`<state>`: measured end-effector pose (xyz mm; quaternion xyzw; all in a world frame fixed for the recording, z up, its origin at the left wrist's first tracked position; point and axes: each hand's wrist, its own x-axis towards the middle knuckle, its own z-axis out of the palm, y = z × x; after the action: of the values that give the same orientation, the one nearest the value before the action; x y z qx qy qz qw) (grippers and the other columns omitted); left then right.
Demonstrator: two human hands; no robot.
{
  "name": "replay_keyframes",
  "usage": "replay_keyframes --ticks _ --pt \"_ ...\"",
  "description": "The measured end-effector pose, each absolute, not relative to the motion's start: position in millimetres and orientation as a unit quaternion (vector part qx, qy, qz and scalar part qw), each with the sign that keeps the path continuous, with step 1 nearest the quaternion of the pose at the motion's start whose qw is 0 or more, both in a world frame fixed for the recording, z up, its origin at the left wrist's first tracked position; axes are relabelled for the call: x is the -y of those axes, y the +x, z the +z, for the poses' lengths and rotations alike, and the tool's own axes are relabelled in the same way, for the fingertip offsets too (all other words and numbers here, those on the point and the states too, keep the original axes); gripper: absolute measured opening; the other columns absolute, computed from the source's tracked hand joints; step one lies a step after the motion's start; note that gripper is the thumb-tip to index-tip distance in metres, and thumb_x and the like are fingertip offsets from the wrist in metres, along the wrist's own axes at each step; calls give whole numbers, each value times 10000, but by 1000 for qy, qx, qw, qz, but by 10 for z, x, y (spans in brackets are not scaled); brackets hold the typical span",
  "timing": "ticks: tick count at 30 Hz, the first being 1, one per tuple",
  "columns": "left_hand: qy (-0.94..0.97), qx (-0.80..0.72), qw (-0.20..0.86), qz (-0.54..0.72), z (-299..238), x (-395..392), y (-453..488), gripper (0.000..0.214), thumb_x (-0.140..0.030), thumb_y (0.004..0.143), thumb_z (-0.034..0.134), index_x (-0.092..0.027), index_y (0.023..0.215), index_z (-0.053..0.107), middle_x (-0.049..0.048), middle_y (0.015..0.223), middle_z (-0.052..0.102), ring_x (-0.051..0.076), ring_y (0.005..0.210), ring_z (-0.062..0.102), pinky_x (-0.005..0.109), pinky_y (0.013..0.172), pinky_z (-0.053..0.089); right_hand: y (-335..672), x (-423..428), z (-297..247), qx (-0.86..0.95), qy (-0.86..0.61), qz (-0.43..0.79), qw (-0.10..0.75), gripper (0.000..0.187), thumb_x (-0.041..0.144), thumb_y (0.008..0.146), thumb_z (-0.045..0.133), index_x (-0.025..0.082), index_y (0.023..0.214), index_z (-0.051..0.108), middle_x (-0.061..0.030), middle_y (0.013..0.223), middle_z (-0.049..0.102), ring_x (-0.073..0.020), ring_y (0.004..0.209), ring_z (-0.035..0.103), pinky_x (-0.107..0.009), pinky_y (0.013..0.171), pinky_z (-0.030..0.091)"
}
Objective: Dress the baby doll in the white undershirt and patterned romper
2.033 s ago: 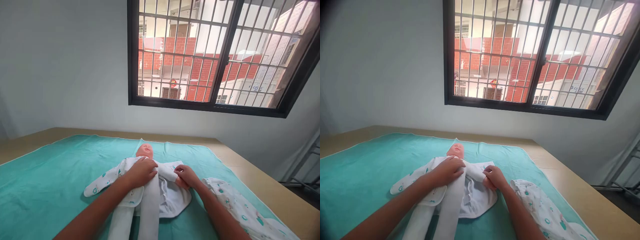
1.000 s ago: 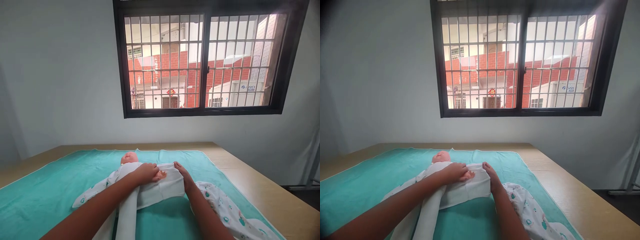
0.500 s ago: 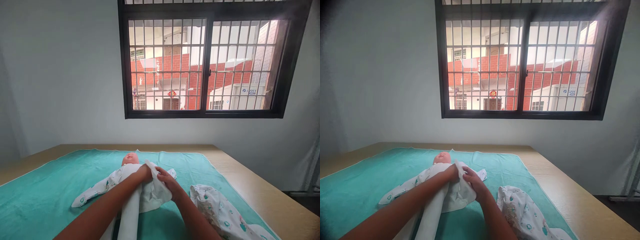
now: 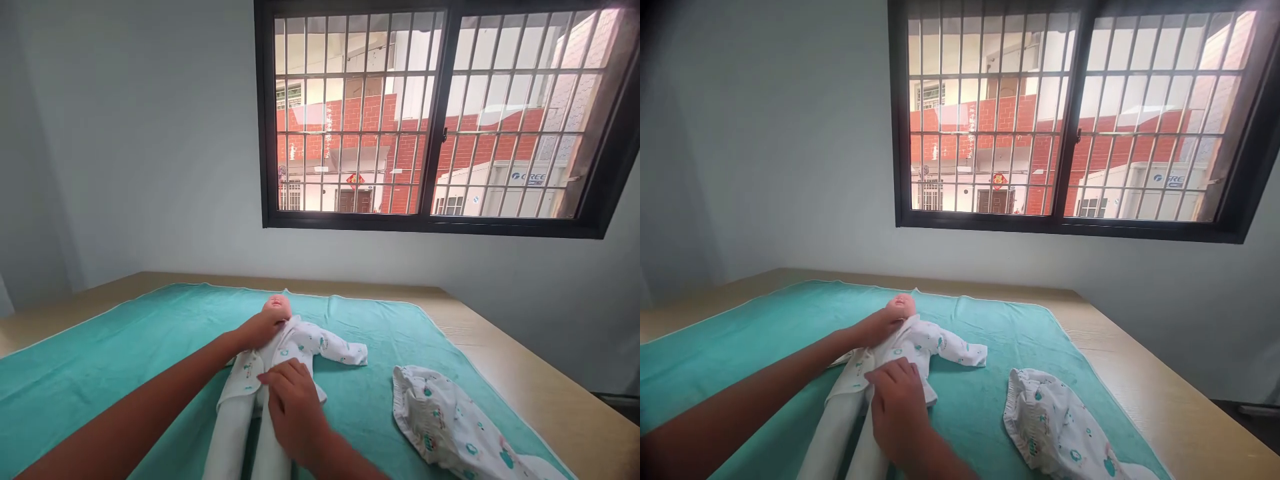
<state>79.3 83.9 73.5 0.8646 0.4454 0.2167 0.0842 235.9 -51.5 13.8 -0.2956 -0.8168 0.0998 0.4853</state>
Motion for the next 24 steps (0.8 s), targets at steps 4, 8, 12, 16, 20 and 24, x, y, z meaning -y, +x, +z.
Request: replay_keyframes --ticks 4,8,12,16,20,24 --pt "837 -488 72 237 700 -695 822 285 -413 942 437 -212 1004 629 25 960 689 172 836 626 291 741 483 2268 563 52 847 -251 61 465 378 -3 781 471 239 1019 638 -11 936 710 -180 861 599 -332 811 425" --pt "807 -528 36 261 618 -615 958 262 -389 791 628 -223 993 619 41 978 678 231 869 616 312 699 446 2275 559 54 855 -229 49 463 349 11 784 452 236 984 629 -3 934 714 -174 868 606 -325 805 424" --pt "773 -561 21 295 622 -721 947 170 -228 855 487 -222 960 619 51 979 683 223 889 617 322 755 438 2327 615 146 873 -195 14 447 358 15 778 453 230 1015 613 -13 1039 709 -176 936 609 -330 828 438" --pt "746 -579 22 328 663 -848 807 202 -214 894 412 -208 952 605 53 981 676 200 882 607 309 769 445 2346 655 185 880 -179 -28 439 345 26 801 455 222 1049 596 -40 1148 689 -201 1018 609 -361 870 454" --pt "747 -568 27 343 660 -789 721 181 -206 885 429 -193 922 605 58 975 662 204 900 592 320 791 456 2348 644 183 862 -232 -33 449 356 45 811 468 220 1098 587 -63 1258 644 -232 1131 582 -423 972 437" --pt "756 -541 29 366 622 -502 632 194 -243 903 426 -206 988 596 51 1023 640 213 993 567 352 887 453 2342 619 161 833 -299 -13 465 403 116 831 530 211 1221 561 -88 1317 612 -258 1232 537 -475 1059 408"
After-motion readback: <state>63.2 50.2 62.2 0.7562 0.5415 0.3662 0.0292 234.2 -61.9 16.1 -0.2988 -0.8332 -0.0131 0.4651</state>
